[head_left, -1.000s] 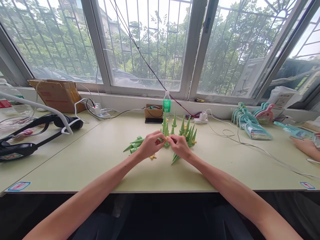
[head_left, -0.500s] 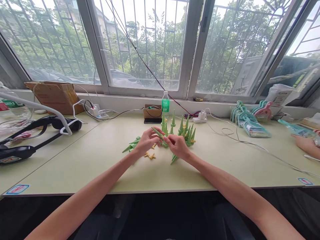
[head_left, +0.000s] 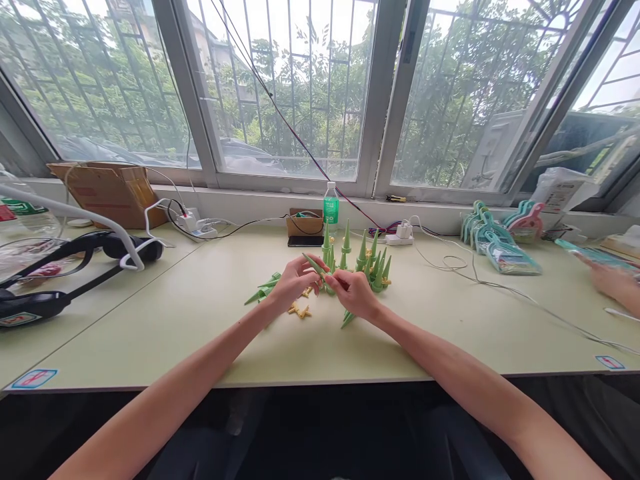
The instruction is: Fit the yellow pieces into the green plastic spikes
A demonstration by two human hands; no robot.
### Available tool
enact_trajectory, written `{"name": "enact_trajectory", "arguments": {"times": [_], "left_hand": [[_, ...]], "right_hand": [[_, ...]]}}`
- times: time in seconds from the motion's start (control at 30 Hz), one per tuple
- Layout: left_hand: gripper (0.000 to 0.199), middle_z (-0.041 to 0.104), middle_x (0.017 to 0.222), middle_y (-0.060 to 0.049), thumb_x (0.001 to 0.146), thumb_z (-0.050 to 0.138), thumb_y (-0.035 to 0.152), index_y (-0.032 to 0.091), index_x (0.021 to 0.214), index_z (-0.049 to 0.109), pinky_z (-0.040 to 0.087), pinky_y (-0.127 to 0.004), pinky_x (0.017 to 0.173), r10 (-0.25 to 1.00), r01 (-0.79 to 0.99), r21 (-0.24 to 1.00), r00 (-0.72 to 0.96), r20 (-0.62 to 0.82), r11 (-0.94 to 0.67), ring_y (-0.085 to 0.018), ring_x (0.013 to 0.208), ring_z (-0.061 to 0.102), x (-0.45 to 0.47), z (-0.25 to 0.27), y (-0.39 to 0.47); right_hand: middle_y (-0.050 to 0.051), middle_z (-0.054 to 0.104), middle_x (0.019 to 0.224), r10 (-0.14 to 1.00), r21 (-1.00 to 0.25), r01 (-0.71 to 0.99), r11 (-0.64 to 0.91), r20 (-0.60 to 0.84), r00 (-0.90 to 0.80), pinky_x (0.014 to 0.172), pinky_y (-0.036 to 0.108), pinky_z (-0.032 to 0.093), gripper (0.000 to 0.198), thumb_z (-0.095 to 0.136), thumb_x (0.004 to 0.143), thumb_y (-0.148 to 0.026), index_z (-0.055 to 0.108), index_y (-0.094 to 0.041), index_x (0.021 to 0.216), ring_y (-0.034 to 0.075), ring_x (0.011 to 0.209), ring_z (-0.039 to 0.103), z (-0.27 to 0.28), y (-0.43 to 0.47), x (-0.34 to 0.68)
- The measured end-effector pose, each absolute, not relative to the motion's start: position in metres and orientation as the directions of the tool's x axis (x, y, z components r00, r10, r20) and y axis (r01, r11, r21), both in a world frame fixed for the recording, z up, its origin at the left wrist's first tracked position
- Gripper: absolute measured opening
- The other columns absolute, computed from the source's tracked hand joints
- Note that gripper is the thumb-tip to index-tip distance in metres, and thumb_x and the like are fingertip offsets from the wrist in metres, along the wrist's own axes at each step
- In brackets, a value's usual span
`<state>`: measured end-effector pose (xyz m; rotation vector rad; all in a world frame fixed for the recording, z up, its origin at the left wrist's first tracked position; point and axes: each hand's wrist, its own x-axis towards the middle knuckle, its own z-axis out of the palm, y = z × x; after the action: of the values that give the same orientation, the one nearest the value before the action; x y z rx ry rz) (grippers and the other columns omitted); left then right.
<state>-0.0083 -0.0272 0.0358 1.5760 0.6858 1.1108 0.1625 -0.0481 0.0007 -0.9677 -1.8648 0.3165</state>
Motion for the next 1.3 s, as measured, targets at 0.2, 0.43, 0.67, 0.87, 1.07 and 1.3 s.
{"name": "enact_trajectory", "arguments": {"times": [0.2, 0.43, 0.67, 0.87, 1.07, 1.3], "left_hand": [[0.019, 0.062, 0.081, -0.003, 0.066, 0.061, 0.014, 0.014, 0.085, 0.059, 0.049, -0.024, 0.046, 0.872, -0.051, 0.971, 0.43, 0.233, -0.234, -0.01, 0.057, 0.055, -0.008, 0.041, -0.031], [0.016, 0.06, 0.072, -0.001, 0.069, 0.064, 0.018, 0.015, 0.084, 0.058, 0.05, -0.024, 0.048, 0.826, 0.079, 0.963, 0.535, 0.177, -0.257, -0.011, 0.056, 0.057, -0.008, 0.033, -0.027], [0.023, 0.063, 0.072, 0.0, 0.076, 0.068, 0.03, 0.016, 0.087, 0.053, 0.05, -0.023, 0.052, 0.741, 0.142, 0.903, 0.629, 0.234, -0.406, -0.01, 0.054, 0.06, -0.01, 0.022, -0.023], [0.027, 0.062, 0.066, 0.002, 0.077, 0.067, 0.03, 0.017, 0.096, 0.053, 0.049, -0.022, 0.052, 0.716, 0.164, 0.885, 0.659, 0.231, -0.436, -0.011, 0.053, 0.059, -0.01, 0.019, -0.022], [0.026, 0.064, 0.08, -0.001, 0.079, 0.065, 0.031, 0.016, 0.098, 0.056, 0.051, -0.023, 0.054, 0.722, 0.179, 0.855, 0.634, 0.278, -0.487, -0.01, 0.057, 0.06, -0.01, 0.021, -0.024], [0.023, 0.062, 0.089, -0.004, 0.08, 0.064, 0.037, 0.016, 0.09, 0.059, 0.046, -0.019, 0.042, 0.782, 0.204, 0.823, 0.492, 0.382, -0.53, -0.008, 0.054, 0.056, -0.009, 0.026, -0.027]], "right_hand": [[-0.006, 0.03, 0.051, 0.733, -0.567, 0.506, 0.649, 0.643, -0.22, 0.049, 0.023, 0.023, 0.044, 0.044, 0.094, -0.042, 0.038, -0.018, 0.058, 0.008, 0.049, 0.024, -0.001, -0.047, 0.163], [-0.005, 0.028, 0.05, 0.719, -0.561, 0.549, 0.62, 0.686, -0.112, 0.048, 0.023, 0.024, 0.045, 0.045, 0.094, -0.04, 0.038, -0.018, 0.055, 0.008, 0.049, 0.025, 0.002, -0.043, 0.168], [-0.008, 0.039, 0.049, 0.746, -0.586, 0.528, 0.615, 0.649, -0.149, 0.05, 0.021, 0.03, 0.026, 0.051, 0.091, -0.042, 0.058, -0.018, 0.084, 0.008, 0.045, 0.035, 0.004, -0.046, 0.167], [-0.007, 0.043, 0.051, 0.744, -0.561, 0.528, 0.638, 0.625, -0.236, 0.051, 0.022, 0.032, 0.024, 0.051, 0.09, -0.041, 0.057, -0.019, 0.083, 0.009, 0.047, 0.035, 0.002, -0.046, 0.165], [-0.006, 0.041, 0.051, 0.695, -0.527, 0.506, 0.683, 0.681, -0.229, 0.05, 0.021, 0.03, 0.033, 0.049, 0.092, -0.039, 0.046, -0.019, 0.065, 0.008, 0.049, 0.032, 0.006, -0.048, 0.166], [-0.007, 0.032, 0.049, 0.6, -0.543, 0.575, 0.612, 0.792, 0.111, 0.048, 0.022, 0.028, 0.039, 0.05, 0.091, -0.041, 0.036, -0.021, 0.06, 0.008, 0.046, 0.028, 0.016, -0.045, 0.178]]}}
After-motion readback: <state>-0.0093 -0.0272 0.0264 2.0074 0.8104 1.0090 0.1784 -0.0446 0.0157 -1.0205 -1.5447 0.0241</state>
